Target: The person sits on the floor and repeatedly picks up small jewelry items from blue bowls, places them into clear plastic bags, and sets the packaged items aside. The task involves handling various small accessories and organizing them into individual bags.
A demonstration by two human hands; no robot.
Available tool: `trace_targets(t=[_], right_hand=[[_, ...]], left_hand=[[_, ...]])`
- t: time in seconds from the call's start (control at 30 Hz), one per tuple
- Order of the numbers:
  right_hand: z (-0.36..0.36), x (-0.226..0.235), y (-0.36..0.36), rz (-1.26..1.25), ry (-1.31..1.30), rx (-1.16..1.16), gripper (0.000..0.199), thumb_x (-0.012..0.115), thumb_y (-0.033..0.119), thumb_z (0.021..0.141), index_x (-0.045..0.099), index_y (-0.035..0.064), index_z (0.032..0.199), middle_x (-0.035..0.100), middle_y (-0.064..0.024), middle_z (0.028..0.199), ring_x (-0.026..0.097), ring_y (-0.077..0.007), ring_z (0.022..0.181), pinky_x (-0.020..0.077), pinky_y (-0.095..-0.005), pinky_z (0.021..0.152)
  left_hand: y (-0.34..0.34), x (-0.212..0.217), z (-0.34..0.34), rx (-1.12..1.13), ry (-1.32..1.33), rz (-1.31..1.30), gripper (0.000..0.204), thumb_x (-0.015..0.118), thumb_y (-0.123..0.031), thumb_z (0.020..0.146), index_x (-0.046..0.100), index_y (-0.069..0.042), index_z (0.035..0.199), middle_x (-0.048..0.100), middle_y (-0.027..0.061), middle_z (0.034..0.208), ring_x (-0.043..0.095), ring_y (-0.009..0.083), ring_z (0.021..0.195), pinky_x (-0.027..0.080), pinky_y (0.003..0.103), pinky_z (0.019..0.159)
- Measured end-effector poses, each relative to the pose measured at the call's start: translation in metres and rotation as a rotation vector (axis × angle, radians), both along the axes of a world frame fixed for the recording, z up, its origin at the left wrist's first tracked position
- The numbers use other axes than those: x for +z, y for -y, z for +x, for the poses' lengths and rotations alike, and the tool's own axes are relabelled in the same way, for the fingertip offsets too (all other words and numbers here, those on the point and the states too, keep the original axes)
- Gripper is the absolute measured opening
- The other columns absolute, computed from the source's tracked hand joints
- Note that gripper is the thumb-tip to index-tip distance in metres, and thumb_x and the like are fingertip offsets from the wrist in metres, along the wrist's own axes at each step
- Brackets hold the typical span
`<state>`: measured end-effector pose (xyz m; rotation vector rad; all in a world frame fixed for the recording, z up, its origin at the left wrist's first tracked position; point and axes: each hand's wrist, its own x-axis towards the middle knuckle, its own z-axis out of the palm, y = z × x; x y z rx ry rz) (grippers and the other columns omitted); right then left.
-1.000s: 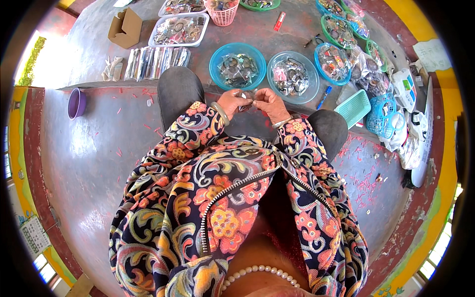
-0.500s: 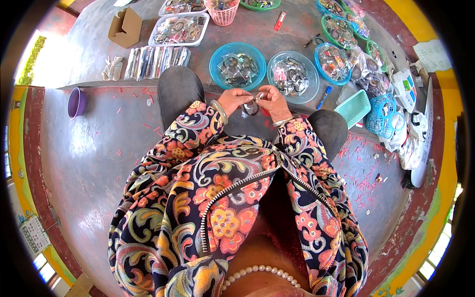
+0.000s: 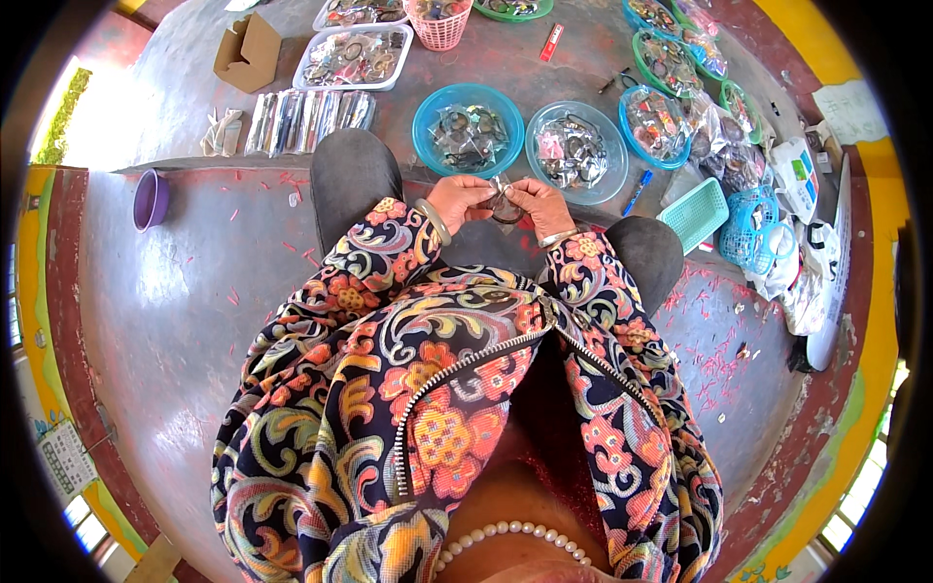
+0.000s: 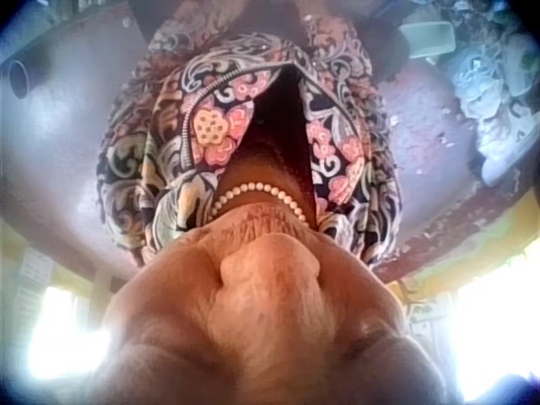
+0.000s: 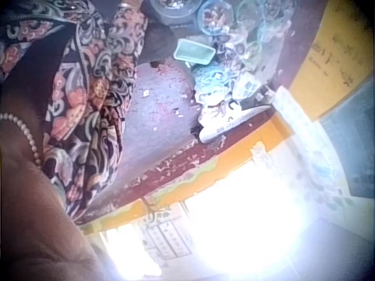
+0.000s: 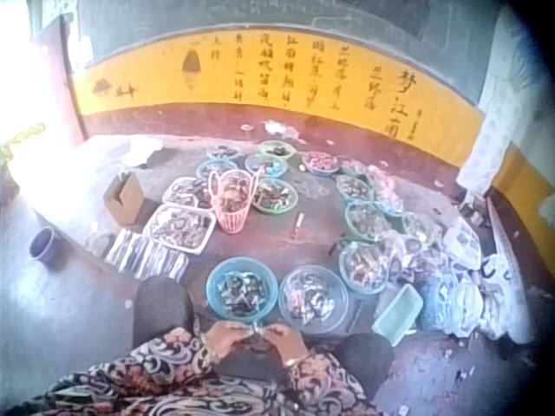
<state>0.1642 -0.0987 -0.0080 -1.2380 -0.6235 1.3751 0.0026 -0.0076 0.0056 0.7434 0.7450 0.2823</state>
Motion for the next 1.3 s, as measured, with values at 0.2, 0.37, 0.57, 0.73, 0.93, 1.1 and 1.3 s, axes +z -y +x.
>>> trace_targets(t=[0.2, 0.37, 0.57, 0.73, 0.93, 1.1, 1.3], right_hand=[[0.001, 0.003, 0.001, 0.005, 0.019, 0.013, 0.012, 0.061, 0.01, 0.075, 0.058, 0.0013, 0.083, 0.057, 0.0008, 0.073, 0.049, -0.0051, 0.063, 0.0393, -0.0182, 0.057], [-0.005, 0.013, 0.0, -0.047, 0.219, 0.043, 0.012, 0.062, 0.012, 0.073, 0.059, 0.0024, 0.079, 0.056, 0.0017, 0.07, 0.048, -0.0044, 0.062, 0.0396, -0.0185, 0.055], [-0.009, 0.021, -0.001, -0.045, 0.283, 0.054, 0.014, 0.063, 0.011, 0.073, 0.059, 0.0016, 0.081, 0.056, 0.0017, 0.07, 0.048, -0.0036, 0.062, 0.0393, -0.0176, 0.055], [-0.011, 0.023, 0.0, -0.059, 0.249, 0.068, 0.015, 0.062, 0.011, 0.074, 0.057, 0.0022, 0.085, 0.056, 0.0018, 0.072, 0.048, -0.0031, 0.062, 0.0384, -0.0164, 0.053], [-0.005, 0.012, -0.001, -0.021, 0.092, 0.028, 0.019, 0.061, 0.017, 0.076, 0.057, 0.0032, 0.088, 0.057, 0.0008, 0.077, 0.051, -0.0058, 0.067, 0.0402, -0.0194, 0.056], [-0.004, 0.01, -0.002, -0.08, 0.041, -0.031, 0.023, 0.061, 0.024, 0.076, 0.057, 0.0057, 0.089, 0.058, 0.0004, 0.078, 0.054, -0.008, 0.071, 0.0395, -0.0213, 0.058], [0.0, 0.009, -0.001, -0.13, -0.042, 0.008, 0.019, 0.062, 0.022, 0.076, 0.058, 0.0065, 0.085, 0.058, 0.0004, 0.075, 0.055, -0.0086, 0.069, 0.0384, -0.0211, 0.056]], left_hand=[[0.001, 0.017, 0.0, -0.08, 0.079, -0.045, 0.02, 0.059, -0.011, 0.077, 0.054, -0.004, 0.095, 0.06, 0.0045, 0.088, 0.059, 0.0141, 0.079, 0.049, 0.024, 0.065], [0.003, 0.009, 0.0, -0.081, -0.035, 0.047, 0.016, 0.06, -0.012, 0.076, 0.054, -0.005, 0.09, 0.058, 0.0028, 0.086, 0.057, 0.0121, 0.077, 0.048, 0.024, 0.063], [0.002, 0.005, 0.0, -0.123, -0.069, 0.035, 0.012, 0.059, -0.009, 0.073, 0.054, -0.008, 0.084, 0.057, 0.0006, 0.079, 0.056, 0.0097, 0.073, 0.044, 0.022, 0.052], [0.0, 0.001, 0.0, -0.152, -0.108, 0.046, 0.013, 0.059, -0.006, 0.071, 0.053, -0.009, 0.082, 0.056, -0.001, 0.075, 0.053, 0.0074, 0.067, 0.035, 0.019, 0.045], [-0.002, 0.0, -0.002, -0.052, -0.107, -0.006, 0.012, 0.059, -0.006, 0.072, 0.053, -0.007, 0.082, 0.055, 0.0002, 0.072, 0.051, 0.0094, 0.062, 0.037, 0.02, 0.048], [-0.006, 0.001, -0.004, 0.177, -0.018, -0.114, 0.009, 0.059, -0.007, 0.075, 0.052, -0.005, 0.081, 0.056, 0.0023, 0.071, 0.052, 0.0107, 0.061, 0.041, 0.022, 0.049], [-0.008, -0.003, -0.005, 0.142, 0.048, -0.143, 0.008, 0.058, -0.006, 0.076, 0.052, -0.005, 0.082, 0.057, 0.0034, 0.074, 0.054, 0.0118, 0.064, 0.043, 0.021, 0.051]])
